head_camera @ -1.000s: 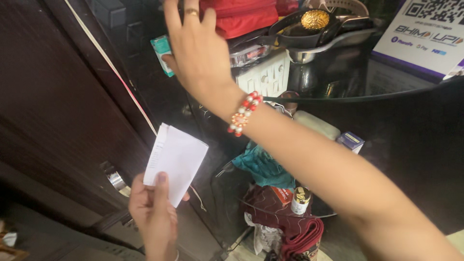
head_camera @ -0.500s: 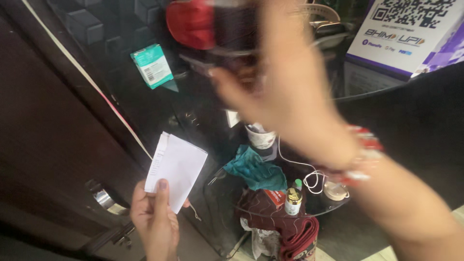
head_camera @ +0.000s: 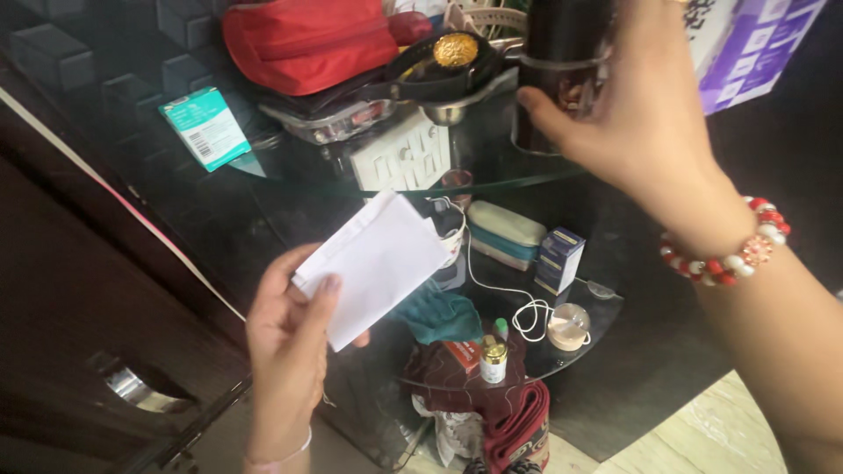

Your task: The person cleans a container, a small box, and other vanity items with a cloth and organizes them on a glass shelf.

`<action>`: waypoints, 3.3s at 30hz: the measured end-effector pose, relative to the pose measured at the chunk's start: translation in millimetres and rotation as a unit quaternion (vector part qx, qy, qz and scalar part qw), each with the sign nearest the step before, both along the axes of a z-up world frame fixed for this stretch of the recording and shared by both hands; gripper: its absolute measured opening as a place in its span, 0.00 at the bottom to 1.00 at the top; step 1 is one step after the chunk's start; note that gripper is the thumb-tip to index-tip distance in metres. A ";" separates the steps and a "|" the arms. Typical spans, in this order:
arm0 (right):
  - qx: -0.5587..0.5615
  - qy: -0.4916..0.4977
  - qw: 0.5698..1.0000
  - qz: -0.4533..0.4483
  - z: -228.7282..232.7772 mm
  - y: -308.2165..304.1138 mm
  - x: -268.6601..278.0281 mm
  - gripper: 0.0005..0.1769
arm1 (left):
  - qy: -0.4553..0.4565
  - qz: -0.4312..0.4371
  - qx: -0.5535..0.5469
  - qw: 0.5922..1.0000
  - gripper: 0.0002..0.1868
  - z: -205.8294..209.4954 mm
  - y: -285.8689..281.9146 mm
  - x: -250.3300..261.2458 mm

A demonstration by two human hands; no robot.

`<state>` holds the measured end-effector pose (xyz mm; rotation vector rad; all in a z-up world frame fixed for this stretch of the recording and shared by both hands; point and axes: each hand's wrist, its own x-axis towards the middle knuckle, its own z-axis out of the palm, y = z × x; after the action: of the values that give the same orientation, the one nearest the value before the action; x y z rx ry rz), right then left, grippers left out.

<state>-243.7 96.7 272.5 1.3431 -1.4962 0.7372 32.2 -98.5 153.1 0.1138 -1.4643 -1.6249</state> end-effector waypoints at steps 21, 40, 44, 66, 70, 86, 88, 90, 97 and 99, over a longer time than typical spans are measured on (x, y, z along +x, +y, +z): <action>0.119 0.324 0.936 -0.075 51.7 -219.6 81.0 0.15 | -0.080 0.156 -0.076 0.982 0.27 80.1 -98.0 8.0; 0.175 0.214 0.960 0.047 95.6 -209.7 64.4 0.31 | -0.291 0.267 -0.210 0.895 0.31 123.3 -148.3 -116.4; 0.173 0.227 0.958 0.029 86.8 -204.2 66.1 0.41 | -0.245 0.311 -0.322 0.860 0.26 130.6 -137.9 -85.4; 0.213 0.297 0.923 -0.125 52.6 -206.8 104.6 0.11 | -0.310 0.437 -0.480 0.695 0.24 112.3 -85.2 -64.1; 0.320 0.203 0.919 -0.110 54.2 -211.7 103.5 0.11 | -0.405 0.420 -0.458 0.670 0.22 116.1 -84.1 -67.6; 0.312 0.185 0.932 -0.002 56.0 -196.9 98.5 0.20 | -0.429 0.243 -0.568 0.658 0.36 124.4 -67.3 -36.0; 0.325 0.176 0.928 0.036 59.6 -200.4 96.0 0.21 | -0.472 0.202 -0.536 0.670 0.35 137.7 -68.5 -34.5; 0.350 0.125 0.927 0.044 62.5 -200.4 94.3 0.21 | -0.579 0.126 -0.454 0.666 0.36 150.6 -75.2 -37.6; 0.361 0.116 0.924 0.051 71.5 -193.6 96.6 0.27 | -0.492 0.221 -0.519 0.663 0.29 142.0 -97.8 -41.1; 0.364 0.117 0.923 0.044 75.0 -194.1 98.0 0.28 | -0.351 0.316 -0.611 0.635 0.26 131.9 -99.6 -36.2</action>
<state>-145.6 -97.5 347.5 1.9754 -1.5808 0.0330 -4.0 -198.1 285.0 0.4442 -2.4361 0.2764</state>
